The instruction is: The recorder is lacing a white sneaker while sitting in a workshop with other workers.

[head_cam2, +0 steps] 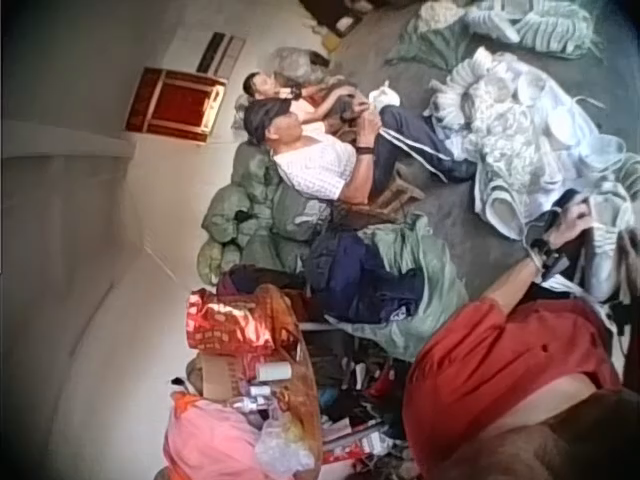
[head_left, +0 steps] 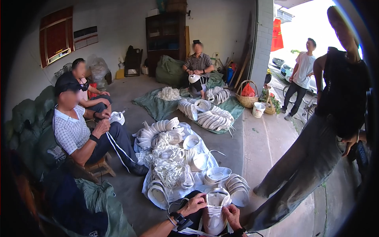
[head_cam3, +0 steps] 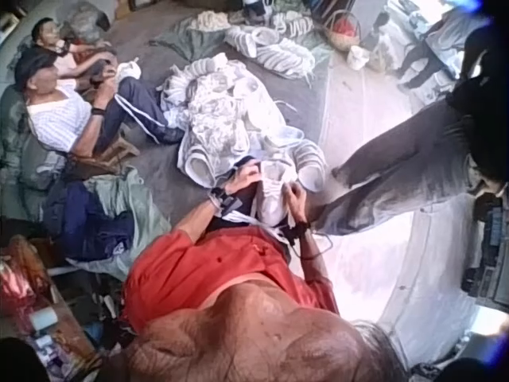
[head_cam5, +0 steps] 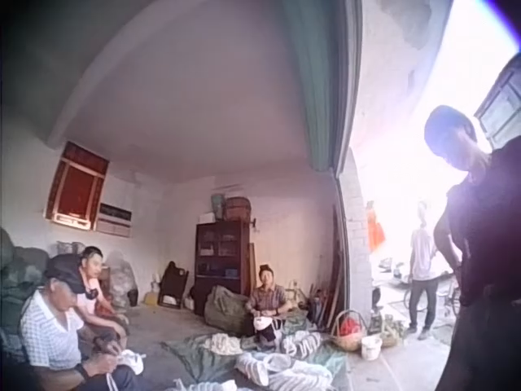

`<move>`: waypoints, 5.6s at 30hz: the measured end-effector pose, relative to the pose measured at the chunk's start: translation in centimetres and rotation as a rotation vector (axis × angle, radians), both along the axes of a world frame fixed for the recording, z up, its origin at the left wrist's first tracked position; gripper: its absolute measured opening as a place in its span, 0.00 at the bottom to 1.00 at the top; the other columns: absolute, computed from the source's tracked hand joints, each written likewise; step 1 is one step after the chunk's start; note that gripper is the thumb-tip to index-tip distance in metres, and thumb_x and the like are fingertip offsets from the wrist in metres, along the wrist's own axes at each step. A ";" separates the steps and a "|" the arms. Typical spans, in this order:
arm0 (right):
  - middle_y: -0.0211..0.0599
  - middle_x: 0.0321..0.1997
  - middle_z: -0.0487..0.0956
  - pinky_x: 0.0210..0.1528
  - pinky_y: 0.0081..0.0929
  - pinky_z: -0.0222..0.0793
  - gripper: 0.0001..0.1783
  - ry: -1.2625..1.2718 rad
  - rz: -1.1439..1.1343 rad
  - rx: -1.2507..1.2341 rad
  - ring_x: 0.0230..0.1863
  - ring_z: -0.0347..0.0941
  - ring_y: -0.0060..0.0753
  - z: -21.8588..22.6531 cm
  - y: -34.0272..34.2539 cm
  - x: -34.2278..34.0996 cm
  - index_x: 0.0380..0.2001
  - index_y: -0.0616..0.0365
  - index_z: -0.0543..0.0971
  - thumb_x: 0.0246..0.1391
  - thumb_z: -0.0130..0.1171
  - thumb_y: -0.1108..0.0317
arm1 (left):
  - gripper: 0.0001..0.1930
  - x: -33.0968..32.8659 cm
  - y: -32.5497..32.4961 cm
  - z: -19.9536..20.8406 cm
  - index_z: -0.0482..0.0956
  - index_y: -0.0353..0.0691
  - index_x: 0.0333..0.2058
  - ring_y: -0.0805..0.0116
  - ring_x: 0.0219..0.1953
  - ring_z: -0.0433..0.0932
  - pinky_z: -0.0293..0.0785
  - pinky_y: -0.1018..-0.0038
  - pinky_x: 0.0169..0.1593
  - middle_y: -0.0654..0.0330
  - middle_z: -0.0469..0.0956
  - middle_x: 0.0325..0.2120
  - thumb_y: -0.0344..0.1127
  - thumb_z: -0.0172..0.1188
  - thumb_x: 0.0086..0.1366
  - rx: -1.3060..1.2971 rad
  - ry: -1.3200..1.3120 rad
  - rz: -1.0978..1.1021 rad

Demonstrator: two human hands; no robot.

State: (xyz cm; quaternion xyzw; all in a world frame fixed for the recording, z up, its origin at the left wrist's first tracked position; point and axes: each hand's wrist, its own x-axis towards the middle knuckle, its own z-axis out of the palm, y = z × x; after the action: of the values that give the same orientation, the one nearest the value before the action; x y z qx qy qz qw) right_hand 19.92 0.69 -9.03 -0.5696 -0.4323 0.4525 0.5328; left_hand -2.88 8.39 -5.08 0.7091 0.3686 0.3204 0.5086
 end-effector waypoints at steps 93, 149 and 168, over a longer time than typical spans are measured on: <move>0.27 0.23 0.75 0.25 0.15 0.64 0.07 0.236 0.032 -0.109 0.22 0.67 0.15 5.0 0.5 0.0 0.30 0.63 0.75 0.54 0.57 0.69 | 0.22 1.0 -4.4 5.1 0.63 0.36 0.50 0.72 0.18 0.74 0.66 0.82 0.17 0.60 0.72 0.19 0.43 0.54 0.63 -0.687 -0.163 0.199; 0.53 0.57 0.61 0.56 0.41 0.59 0.07 -0.791 0.461 0.386 0.58 0.58 0.55 9.2 3.1 0.2 0.23 0.65 0.72 0.42 0.59 0.74 | 0.15 -7.8 -3.1 -1.0 0.70 0.38 0.41 0.66 0.25 0.74 0.68 0.72 0.29 0.61 0.73 0.22 0.43 0.42 0.68 -0.946 -0.715 0.460; 0.44 0.48 0.72 0.51 0.42 0.63 0.06 -0.701 0.356 0.424 0.52 0.66 0.52 8.6 5.3 -1.6 0.26 0.58 0.74 0.40 0.58 0.75 | 0.12 -15.3 -2.8 1.7 0.73 0.43 0.41 0.64 0.40 0.74 0.68 0.67 0.46 0.63 0.76 0.36 0.41 0.54 0.62 -0.935 -1.104 0.980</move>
State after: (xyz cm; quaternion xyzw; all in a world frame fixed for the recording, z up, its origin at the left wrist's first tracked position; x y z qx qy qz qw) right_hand 18.28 6.03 -0.42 -0.4836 -0.7614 0.2181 0.3726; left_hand -18.22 5.61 -3.42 -0.0672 0.4268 0.6165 0.6582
